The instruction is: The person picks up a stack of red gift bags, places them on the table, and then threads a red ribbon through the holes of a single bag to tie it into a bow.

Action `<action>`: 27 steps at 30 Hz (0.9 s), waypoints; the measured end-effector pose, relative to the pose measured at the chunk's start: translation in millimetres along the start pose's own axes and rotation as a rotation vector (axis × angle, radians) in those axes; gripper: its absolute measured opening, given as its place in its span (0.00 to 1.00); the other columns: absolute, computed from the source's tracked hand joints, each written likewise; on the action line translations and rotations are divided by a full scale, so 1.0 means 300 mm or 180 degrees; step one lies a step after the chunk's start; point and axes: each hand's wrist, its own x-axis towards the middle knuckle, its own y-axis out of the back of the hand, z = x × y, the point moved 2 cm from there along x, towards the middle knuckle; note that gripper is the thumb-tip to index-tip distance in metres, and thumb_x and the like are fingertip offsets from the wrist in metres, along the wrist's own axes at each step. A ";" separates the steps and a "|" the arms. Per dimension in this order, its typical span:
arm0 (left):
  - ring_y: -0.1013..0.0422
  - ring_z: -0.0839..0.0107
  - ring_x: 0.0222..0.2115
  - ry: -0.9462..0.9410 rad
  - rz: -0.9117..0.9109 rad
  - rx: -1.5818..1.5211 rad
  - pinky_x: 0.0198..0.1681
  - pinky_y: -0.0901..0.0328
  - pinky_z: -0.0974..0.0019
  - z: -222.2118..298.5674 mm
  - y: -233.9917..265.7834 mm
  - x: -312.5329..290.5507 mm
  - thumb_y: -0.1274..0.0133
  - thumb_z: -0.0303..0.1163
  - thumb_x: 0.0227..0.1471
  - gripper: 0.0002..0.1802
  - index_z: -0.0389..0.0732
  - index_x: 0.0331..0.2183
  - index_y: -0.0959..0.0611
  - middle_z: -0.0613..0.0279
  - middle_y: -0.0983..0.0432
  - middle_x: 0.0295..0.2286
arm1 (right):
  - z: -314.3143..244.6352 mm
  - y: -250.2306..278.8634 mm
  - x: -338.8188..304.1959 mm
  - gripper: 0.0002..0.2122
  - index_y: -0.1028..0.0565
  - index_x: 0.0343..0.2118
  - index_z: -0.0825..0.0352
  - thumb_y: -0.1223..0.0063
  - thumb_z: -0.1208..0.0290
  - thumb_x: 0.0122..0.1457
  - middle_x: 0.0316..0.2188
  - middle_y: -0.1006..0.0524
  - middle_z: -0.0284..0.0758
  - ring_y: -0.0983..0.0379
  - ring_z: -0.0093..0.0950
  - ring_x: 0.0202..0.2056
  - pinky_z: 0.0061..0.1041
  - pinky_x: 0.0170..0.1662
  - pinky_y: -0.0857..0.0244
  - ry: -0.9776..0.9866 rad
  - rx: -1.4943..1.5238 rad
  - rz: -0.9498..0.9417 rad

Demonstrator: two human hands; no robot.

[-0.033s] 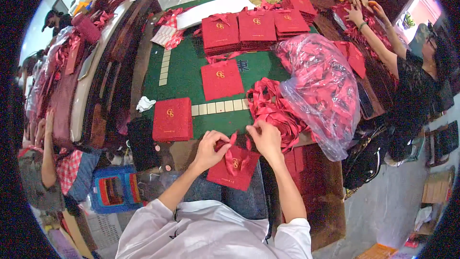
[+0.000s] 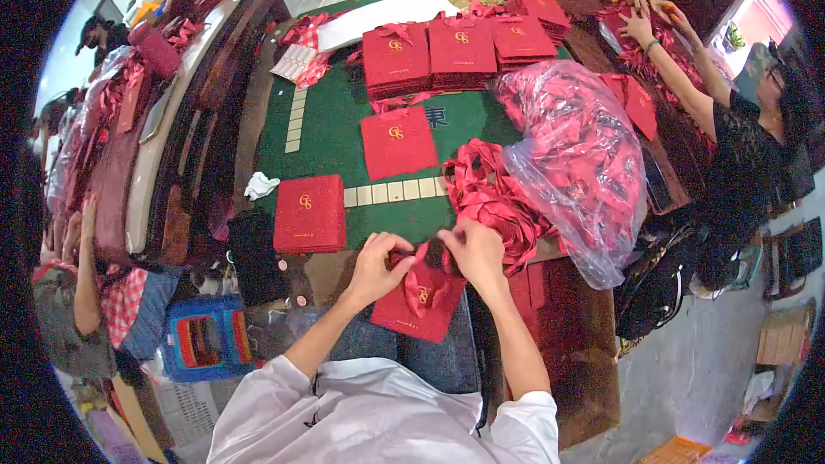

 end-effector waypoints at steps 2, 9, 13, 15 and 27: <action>0.29 0.58 0.32 0.0253 -0.0047 0.0050 0.37 0.34 0.59 0.011 -0.008 0.022 0.36 0.28 0.42 0.11 0.39 0.31 0.21 0.59 0.23 0.28 | -0.018 -0.018 -0.021 0.15 0.23 0.25 0.68 0.36 0.59 0.50 0.21 0.23 0.43 0.24 0.41 0.27 0.38 0.31 0.32 -0.0041 -0.0131 -0.0204; 0.30 0.58 0.29 0.0311 -0.0488 0.0407 0.34 0.36 0.56 -0.013 -0.069 0.026 0.36 0.32 0.43 0.12 0.40 0.31 0.21 0.59 0.25 0.25 | 0.023 -0.091 -0.074 0.08 0.26 0.28 0.68 0.38 0.73 0.49 0.27 0.24 0.47 0.25 0.48 0.30 0.43 0.33 0.32 0.0217 -0.0235 -0.0238; 0.31 0.58 0.27 0.0034 -0.0367 0.0624 0.32 0.36 0.56 -0.002 -0.104 0.037 0.36 0.33 0.42 0.11 0.41 0.29 0.20 0.61 0.26 0.22 | 0.035 -0.104 -0.096 0.07 0.27 0.31 0.68 0.40 0.73 0.51 0.28 0.24 0.46 0.25 0.47 0.31 0.43 0.34 0.32 0.0265 -0.0061 -0.0039; 0.31 0.57 0.27 0.0034 -0.0387 0.0594 0.33 0.36 0.55 -0.013 -0.125 0.037 0.36 0.33 0.41 0.11 0.41 0.29 0.20 0.61 0.25 0.22 | 0.030 -0.098 -0.107 0.07 0.27 0.32 0.68 0.41 0.74 0.52 0.28 0.24 0.46 0.25 0.46 0.30 0.42 0.34 0.32 0.0223 -0.0029 0.0074; 0.27 0.79 0.25 0.1307 -0.0776 -0.1317 0.29 0.31 0.71 -0.022 -0.140 0.048 0.41 0.29 0.52 0.07 0.34 0.31 0.18 0.65 0.21 0.24 | 0.041 -0.097 -0.162 0.06 0.26 0.40 0.70 0.48 0.77 0.61 0.29 0.25 0.28 0.31 0.14 0.31 0.18 0.35 0.36 -0.0407 0.2219 0.0524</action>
